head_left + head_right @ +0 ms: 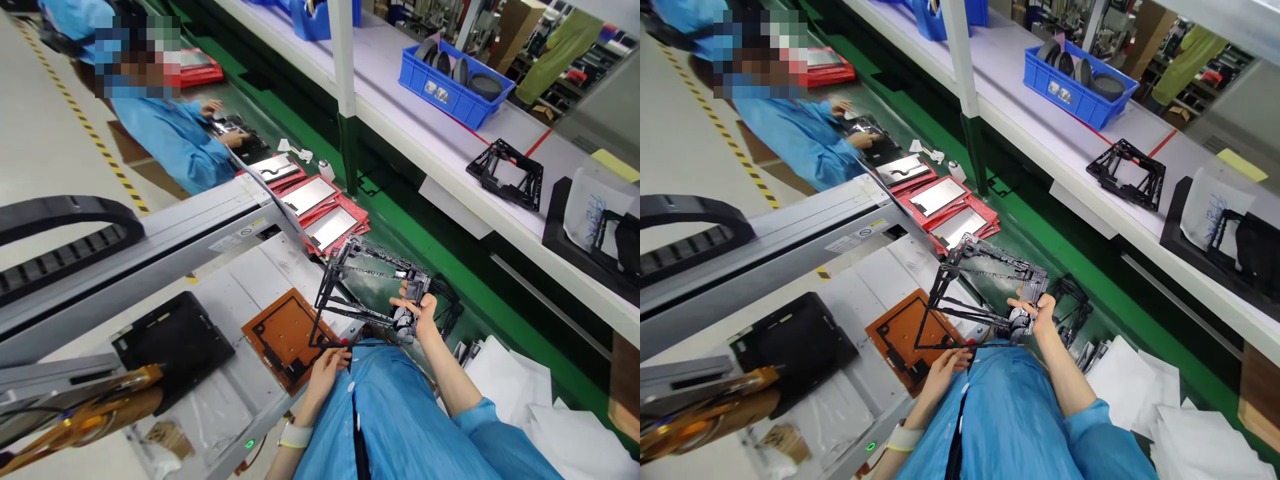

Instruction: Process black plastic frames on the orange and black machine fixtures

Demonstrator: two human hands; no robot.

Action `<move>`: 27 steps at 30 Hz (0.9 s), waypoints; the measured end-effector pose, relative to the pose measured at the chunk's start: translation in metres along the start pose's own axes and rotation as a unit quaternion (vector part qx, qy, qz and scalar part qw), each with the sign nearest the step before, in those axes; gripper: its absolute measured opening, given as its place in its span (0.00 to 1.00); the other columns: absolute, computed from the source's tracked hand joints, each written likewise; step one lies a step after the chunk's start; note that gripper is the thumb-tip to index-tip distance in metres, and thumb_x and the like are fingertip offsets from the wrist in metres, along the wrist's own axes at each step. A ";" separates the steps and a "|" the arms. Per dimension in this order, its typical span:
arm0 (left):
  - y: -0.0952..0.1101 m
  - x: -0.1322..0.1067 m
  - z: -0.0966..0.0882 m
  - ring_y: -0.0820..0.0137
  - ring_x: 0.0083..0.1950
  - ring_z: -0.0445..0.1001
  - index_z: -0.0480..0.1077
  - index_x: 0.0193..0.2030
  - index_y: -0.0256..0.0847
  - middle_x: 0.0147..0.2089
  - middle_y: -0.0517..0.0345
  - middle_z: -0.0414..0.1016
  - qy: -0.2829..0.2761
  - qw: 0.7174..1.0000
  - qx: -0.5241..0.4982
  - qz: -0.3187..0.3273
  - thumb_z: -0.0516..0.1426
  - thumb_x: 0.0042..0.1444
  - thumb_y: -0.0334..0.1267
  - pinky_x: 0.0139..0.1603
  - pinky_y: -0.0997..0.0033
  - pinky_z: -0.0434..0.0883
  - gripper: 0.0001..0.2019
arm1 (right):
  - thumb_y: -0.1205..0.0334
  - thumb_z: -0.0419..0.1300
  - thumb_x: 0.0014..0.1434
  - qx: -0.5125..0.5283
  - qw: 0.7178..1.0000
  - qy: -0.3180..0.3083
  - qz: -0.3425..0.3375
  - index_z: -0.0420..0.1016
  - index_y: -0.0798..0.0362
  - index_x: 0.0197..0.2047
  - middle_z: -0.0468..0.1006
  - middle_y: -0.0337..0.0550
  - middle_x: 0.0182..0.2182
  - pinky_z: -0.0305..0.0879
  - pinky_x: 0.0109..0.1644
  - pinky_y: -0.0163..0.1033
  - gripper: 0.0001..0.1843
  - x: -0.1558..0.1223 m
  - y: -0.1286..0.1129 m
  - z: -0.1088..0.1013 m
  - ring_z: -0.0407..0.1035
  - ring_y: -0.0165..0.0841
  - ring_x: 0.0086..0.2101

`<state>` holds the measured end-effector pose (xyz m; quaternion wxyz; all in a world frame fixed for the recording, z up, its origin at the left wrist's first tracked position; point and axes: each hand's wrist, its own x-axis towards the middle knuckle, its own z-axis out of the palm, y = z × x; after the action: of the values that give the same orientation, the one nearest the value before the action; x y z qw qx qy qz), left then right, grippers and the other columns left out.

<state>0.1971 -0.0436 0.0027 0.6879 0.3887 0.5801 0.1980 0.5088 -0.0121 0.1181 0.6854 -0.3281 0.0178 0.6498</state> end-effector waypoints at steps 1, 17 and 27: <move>0.000 -0.001 0.000 0.56 0.40 0.85 0.79 0.43 0.40 0.42 0.43 0.88 -0.001 1.000 0.000 0.001 0.64 0.48 0.66 0.46 0.55 0.80 0.30 | 0.63 0.61 0.33 -0.001 1.000 -0.003 -0.004 0.66 0.48 0.34 0.56 0.25 0.19 0.57 0.29 0.39 0.20 0.001 0.000 0.001 0.35 0.22 0.18; -0.009 0.005 0.000 0.53 0.42 0.86 0.78 0.46 0.41 0.44 0.45 0.88 -0.011 1.000 0.013 -0.007 0.65 0.46 0.65 0.47 0.53 0.80 0.30 | 0.59 0.58 0.28 -0.115 0.979 -0.156 0.063 0.70 0.51 0.41 0.67 0.30 0.19 0.53 0.31 0.42 0.30 -0.004 -0.020 -0.002 0.45 0.24 0.14; -0.009 0.006 0.012 0.54 0.38 0.85 0.78 0.41 0.42 0.40 0.44 0.88 0.014 1.000 0.004 -0.019 0.64 0.42 0.71 0.45 0.53 0.79 0.33 | 0.57 0.68 0.41 -0.304 0.910 -0.277 0.057 0.73 0.54 0.47 0.73 0.36 0.23 0.53 0.29 0.39 0.27 -0.011 -0.056 -0.017 0.58 0.30 0.19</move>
<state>0.2082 -0.0478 -0.0078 0.6822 0.3771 0.5976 0.1879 0.5645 -0.0265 0.1332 0.4917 -0.3260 -0.3525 0.7264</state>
